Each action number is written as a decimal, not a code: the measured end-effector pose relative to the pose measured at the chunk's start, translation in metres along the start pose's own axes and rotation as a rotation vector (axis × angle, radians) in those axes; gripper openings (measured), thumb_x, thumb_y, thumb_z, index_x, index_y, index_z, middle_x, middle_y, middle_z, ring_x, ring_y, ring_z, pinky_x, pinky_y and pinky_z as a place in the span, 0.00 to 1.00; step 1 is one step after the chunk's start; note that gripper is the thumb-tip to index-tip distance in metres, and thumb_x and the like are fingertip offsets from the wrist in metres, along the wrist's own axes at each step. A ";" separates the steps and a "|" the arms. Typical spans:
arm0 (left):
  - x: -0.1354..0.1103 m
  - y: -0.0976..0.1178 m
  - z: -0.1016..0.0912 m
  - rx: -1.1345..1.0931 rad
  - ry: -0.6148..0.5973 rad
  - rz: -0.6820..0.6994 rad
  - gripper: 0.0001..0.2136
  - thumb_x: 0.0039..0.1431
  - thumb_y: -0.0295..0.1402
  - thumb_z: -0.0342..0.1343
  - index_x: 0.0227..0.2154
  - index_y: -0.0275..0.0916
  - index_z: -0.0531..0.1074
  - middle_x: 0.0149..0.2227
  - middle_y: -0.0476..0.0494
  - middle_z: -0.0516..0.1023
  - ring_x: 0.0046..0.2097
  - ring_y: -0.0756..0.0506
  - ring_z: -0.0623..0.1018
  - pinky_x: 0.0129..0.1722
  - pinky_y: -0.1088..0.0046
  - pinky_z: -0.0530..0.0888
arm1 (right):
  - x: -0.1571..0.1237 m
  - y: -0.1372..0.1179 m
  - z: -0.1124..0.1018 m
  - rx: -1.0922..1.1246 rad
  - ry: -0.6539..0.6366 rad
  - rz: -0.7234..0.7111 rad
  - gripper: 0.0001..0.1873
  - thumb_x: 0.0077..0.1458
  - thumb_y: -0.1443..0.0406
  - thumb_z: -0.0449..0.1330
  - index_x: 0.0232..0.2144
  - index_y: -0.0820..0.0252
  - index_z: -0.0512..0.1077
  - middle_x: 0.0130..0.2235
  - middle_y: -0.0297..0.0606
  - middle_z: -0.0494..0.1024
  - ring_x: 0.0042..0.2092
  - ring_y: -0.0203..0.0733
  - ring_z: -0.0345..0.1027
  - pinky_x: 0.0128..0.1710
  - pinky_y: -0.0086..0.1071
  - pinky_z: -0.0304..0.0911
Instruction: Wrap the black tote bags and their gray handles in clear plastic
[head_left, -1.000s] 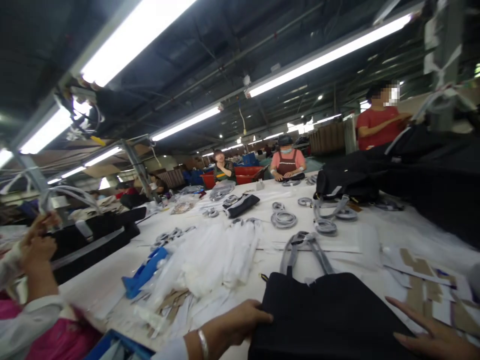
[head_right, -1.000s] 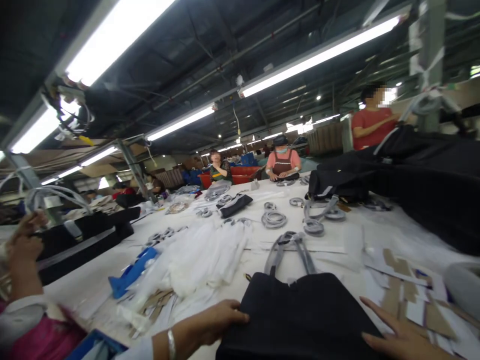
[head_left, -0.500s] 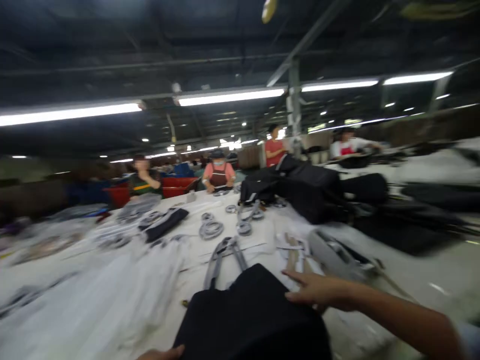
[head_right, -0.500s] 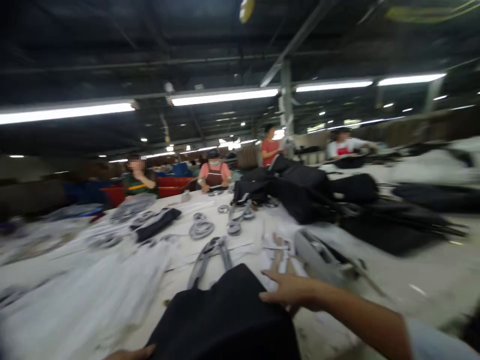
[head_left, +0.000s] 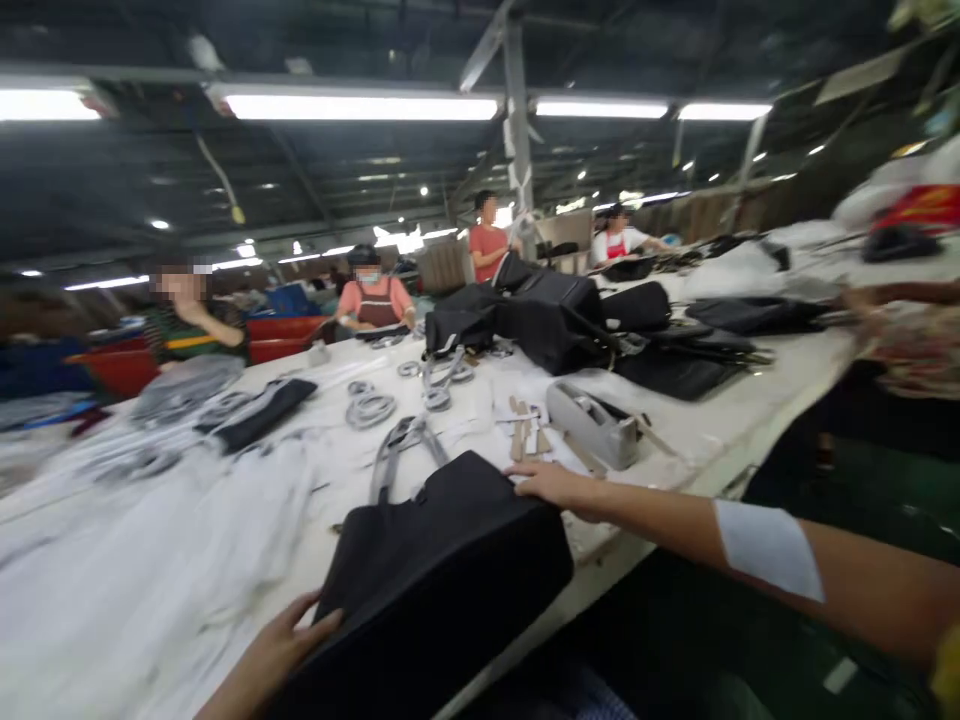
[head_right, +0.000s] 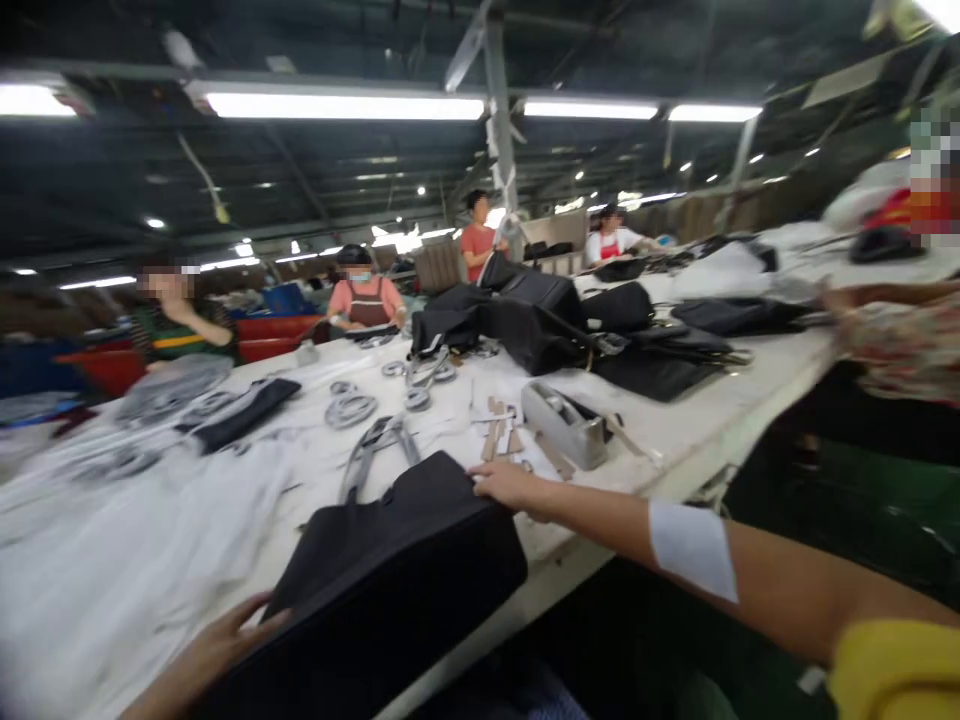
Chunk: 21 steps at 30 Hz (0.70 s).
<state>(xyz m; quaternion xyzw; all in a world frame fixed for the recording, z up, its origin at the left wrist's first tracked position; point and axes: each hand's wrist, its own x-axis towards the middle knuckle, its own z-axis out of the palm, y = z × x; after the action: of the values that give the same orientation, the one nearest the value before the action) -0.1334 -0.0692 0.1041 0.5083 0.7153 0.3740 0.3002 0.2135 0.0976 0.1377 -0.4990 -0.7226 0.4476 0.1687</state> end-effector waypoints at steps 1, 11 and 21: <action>-0.016 -0.003 -0.011 -0.041 -0.018 -0.127 0.33 0.55 0.51 0.59 0.55 0.30 0.70 0.28 0.45 0.82 0.28 0.42 0.81 0.27 0.70 0.77 | 0.002 0.001 -0.002 0.013 -0.015 -0.025 0.26 0.56 0.58 0.57 0.55 0.58 0.73 0.57 0.42 0.74 0.59 0.51 0.65 0.61 0.42 0.56; -0.051 -0.004 -0.027 -0.125 0.012 -0.085 0.21 0.65 0.43 0.48 0.54 0.41 0.73 0.59 0.41 0.73 0.60 0.37 0.72 0.55 0.59 0.73 | -0.019 0.058 -0.018 -0.045 -0.006 -0.376 0.30 0.59 0.48 0.56 0.59 0.53 0.70 0.60 0.42 0.70 0.63 0.55 0.60 0.65 0.46 0.52; -0.063 -0.018 -0.036 0.455 -0.008 0.559 0.23 0.64 0.24 0.48 0.60 0.47 0.66 0.63 0.43 0.68 0.66 0.43 0.64 0.64 0.60 0.63 | 0.000 0.076 -0.020 -0.177 0.038 -0.554 0.21 0.54 0.57 0.58 0.50 0.43 0.77 0.57 0.37 0.74 0.59 0.55 0.66 0.65 0.48 0.52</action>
<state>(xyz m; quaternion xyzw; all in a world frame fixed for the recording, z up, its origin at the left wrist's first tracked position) -0.1526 -0.1413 0.1121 0.7395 0.6123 0.2710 0.0682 0.2710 0.1150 0.0863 -0.3035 -0.8643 0.3104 0.2539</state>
